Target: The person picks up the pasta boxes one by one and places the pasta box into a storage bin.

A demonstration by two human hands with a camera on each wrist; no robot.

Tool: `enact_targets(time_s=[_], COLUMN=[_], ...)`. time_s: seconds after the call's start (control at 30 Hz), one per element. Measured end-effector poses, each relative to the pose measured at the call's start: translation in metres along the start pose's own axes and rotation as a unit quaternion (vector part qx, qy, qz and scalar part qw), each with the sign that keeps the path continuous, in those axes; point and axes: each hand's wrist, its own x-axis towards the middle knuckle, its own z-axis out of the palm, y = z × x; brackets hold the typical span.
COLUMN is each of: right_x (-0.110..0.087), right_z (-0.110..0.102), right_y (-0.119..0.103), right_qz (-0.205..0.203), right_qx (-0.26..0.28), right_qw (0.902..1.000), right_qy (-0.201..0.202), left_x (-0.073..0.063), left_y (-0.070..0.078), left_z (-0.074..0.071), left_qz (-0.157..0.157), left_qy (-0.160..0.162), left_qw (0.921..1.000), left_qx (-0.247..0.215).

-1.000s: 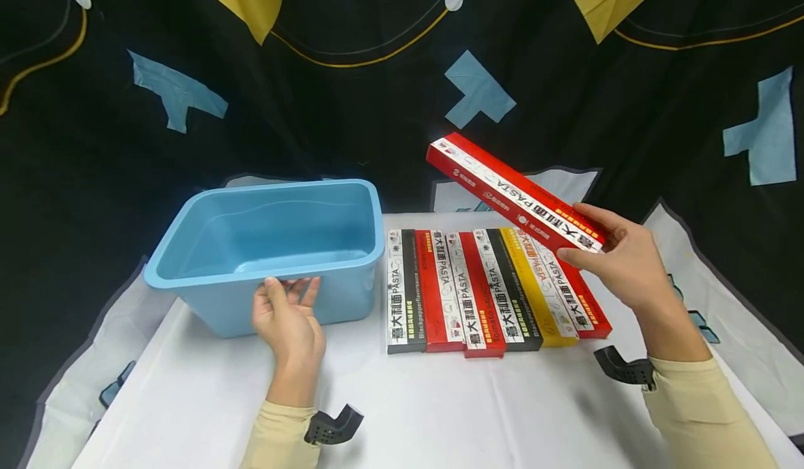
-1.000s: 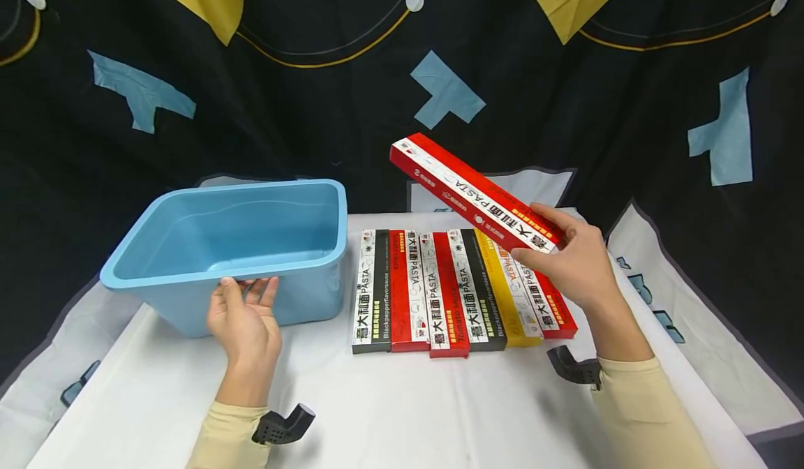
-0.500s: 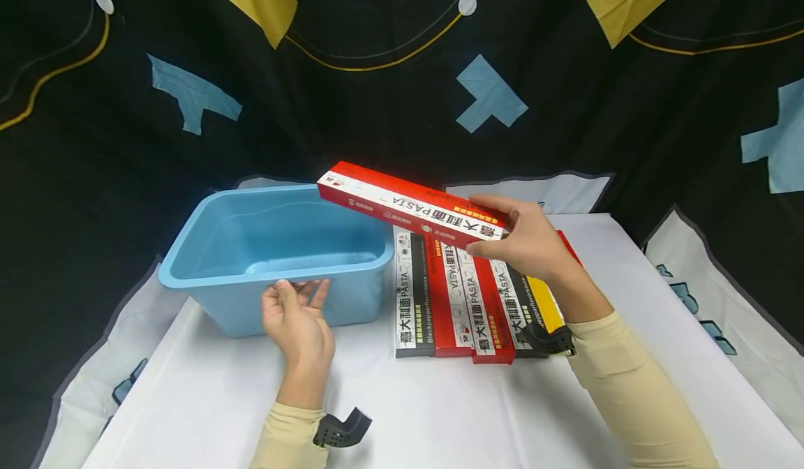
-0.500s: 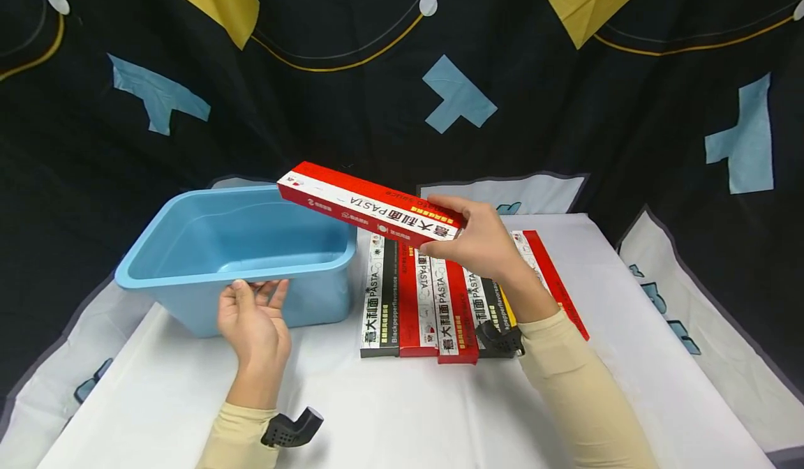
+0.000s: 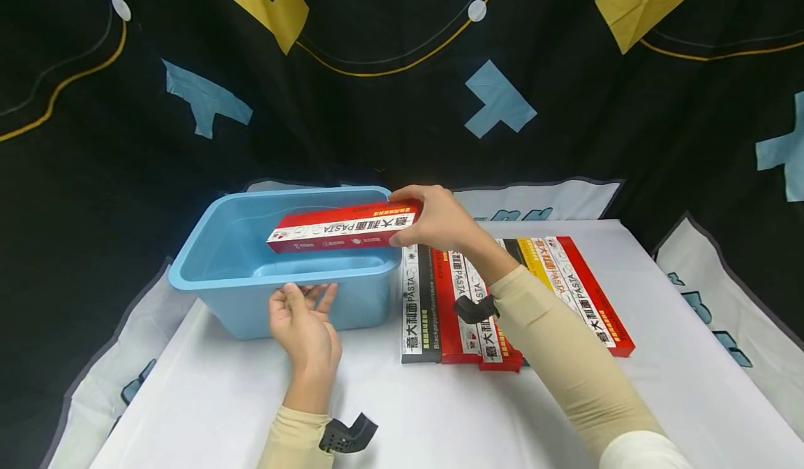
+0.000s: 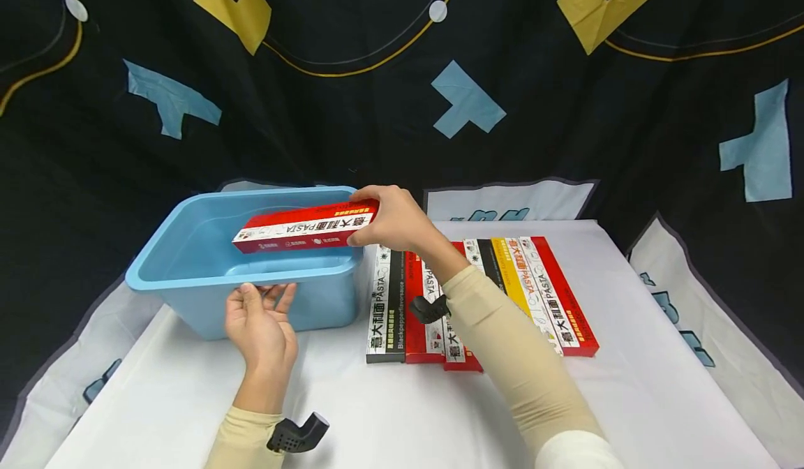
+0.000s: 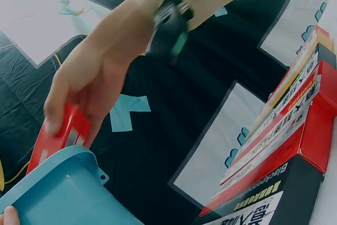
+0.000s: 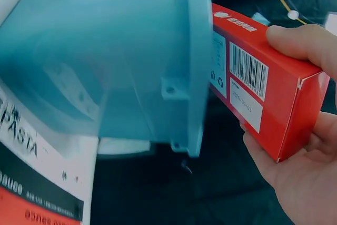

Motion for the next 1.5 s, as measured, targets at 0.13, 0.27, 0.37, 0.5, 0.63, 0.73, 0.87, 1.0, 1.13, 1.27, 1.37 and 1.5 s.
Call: enact_targets(time_s=[0.13,0.27,0.37,0.5,0.63,0.73,0.87,1.0,1.13,1.27,1.37,1.5], right_x=[0.020,0.037,0.047,0.058,0.066,0.073,0.079,0.074,0.058,0.035,0.014,-0.018], right_z=[0.018,0.035,0.045,0.054,0.058,0.066,0.076,0.073,0.053,0.032,0.018,0.001], right_y=[-0.007,-0.012,-0.013,-0.012,-0.013,-0.015,-0.014,-0.010,-0.001,0.011,0.023,0.043], right_qz=[-0.011,-0.018,-0.013,-0.006,-0.024,-0.048,-0.091,-0.120,-0.130,-0.124,-0.108,-0.075], right_qx=[-0.012,-0.030,-0.044,-0.063,-0.114,-0.172,-0.252,-0.267,-0.239,-0.207,-0.194,-0.186], right_qw=[0.9997,0.9984,0.9967,0.9932,0.9856,0.9743,0.9544,0.9522,0.9619,0.9702,0.9737,0.9746], right_qy=[-0.021,-0.044,-0.068,-0.097,-0.123,-0.137,-0.131,-0.087,-0.031,0.019,0.051,0.099], left_x=[0.001,0.003,0.003,0.004,0.003,0.003,0.004,0.005,0.004,0.004,0.002,-0.001], left_y=[0.003,0.006,0.007,0.007,0.003,0.003,0.005,0.006,0.005,0.005,0.004,0.001], left_z=[-0.001,-0.003,-0.004,-0.004,-0.003,-0.003,-0.004,-0.006,-0.003,-0.002,-0.003,-0.003], left_qz=[0.002,0.003,-0.002,-0.007,-0.009,-0.006,0.003,0.005,0.009,0.009,0.006,0.003], left_qy=[0.002,0.000,-0.006,-0.014,-0.014,-0.010,-0.012,-0.022,-0.027,-0.026,-0.030,-0.032], left_qw=[1.0000,0.9999,0.9998,0.9995,0.9993,0.9994,0.9997,0.9997,0.9996,0.9994,0.9989,0.9988], left_qx=[-0.004,-0.014,-0.020,-0.029,-0.035,-0.032,-0.021,-0.009,-0.006,-0.024,-0.034,-0.036])
